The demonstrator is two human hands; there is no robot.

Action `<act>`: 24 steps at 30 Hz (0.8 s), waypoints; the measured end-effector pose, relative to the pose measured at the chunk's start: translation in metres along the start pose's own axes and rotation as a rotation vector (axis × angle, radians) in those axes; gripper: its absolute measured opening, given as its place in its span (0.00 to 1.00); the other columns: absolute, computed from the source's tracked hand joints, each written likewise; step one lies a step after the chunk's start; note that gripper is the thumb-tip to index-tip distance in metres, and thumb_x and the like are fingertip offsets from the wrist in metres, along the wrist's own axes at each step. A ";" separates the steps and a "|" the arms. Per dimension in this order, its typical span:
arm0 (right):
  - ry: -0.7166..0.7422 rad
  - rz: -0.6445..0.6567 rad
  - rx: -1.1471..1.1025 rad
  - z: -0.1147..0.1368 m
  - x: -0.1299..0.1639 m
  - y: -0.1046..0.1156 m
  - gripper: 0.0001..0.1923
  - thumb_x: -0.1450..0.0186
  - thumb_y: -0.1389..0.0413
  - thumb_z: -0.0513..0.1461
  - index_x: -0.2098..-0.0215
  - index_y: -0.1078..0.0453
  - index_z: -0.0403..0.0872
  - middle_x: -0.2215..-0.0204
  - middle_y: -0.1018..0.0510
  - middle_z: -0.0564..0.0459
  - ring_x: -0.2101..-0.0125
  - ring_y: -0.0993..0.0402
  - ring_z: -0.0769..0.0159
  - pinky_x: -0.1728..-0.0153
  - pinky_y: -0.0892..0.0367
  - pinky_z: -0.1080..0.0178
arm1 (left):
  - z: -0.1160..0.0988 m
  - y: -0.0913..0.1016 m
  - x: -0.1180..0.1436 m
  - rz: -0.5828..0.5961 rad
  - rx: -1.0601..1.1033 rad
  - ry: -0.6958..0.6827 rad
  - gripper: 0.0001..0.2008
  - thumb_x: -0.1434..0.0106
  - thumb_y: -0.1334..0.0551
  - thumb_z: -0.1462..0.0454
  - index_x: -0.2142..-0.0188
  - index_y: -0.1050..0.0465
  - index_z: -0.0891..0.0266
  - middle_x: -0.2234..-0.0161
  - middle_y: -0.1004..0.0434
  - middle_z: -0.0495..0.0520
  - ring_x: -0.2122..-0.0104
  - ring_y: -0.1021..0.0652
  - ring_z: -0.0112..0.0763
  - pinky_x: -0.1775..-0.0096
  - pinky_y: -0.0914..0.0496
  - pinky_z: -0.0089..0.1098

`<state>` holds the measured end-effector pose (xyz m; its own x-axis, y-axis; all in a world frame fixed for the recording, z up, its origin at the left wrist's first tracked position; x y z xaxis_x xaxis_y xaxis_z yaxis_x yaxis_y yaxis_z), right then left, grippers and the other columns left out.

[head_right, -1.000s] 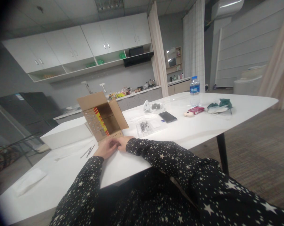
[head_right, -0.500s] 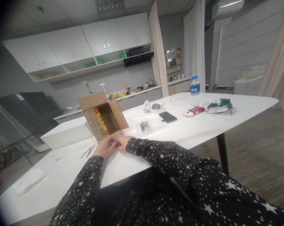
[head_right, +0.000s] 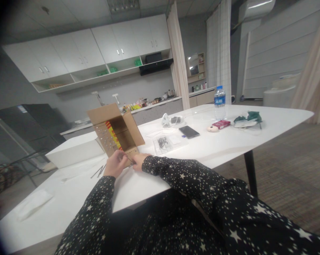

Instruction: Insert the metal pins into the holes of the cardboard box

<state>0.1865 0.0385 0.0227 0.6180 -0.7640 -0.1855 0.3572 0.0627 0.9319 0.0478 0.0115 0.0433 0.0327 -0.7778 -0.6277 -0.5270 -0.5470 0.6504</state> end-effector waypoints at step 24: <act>-0.028 0.003 0.022 0.001 -0.001 -0.001 0.15 0.42 0.49 0.44 0.58 0.29 0.51 0.63 0.23 0.49 0.62 0.26 0.57 0.66 0.33 0.61 | 0.021 -0.007 -0.006 0.036 -0.064 -0.100 0.09 0.47 0.45 0.63 0.66 0.31 0.60 0.70 0.27 0.50 0.71 0.27 0.29 0.62 0.31 0.32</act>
<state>0.1845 0.0385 0.0221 0.5989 -0.7817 -0.1740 0.3394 0.0510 0.9393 0.0340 0.0267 0.0336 -0.0719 -0.7645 -0.6407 -0.4708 -0.5403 0.6975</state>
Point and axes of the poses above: each hand's wrist, its own x-axis away from the middle knuckle, its own y-axis out of the back of the hand, z = x × y, the point moved 3 cm from there along -x, towards the middle knuckle
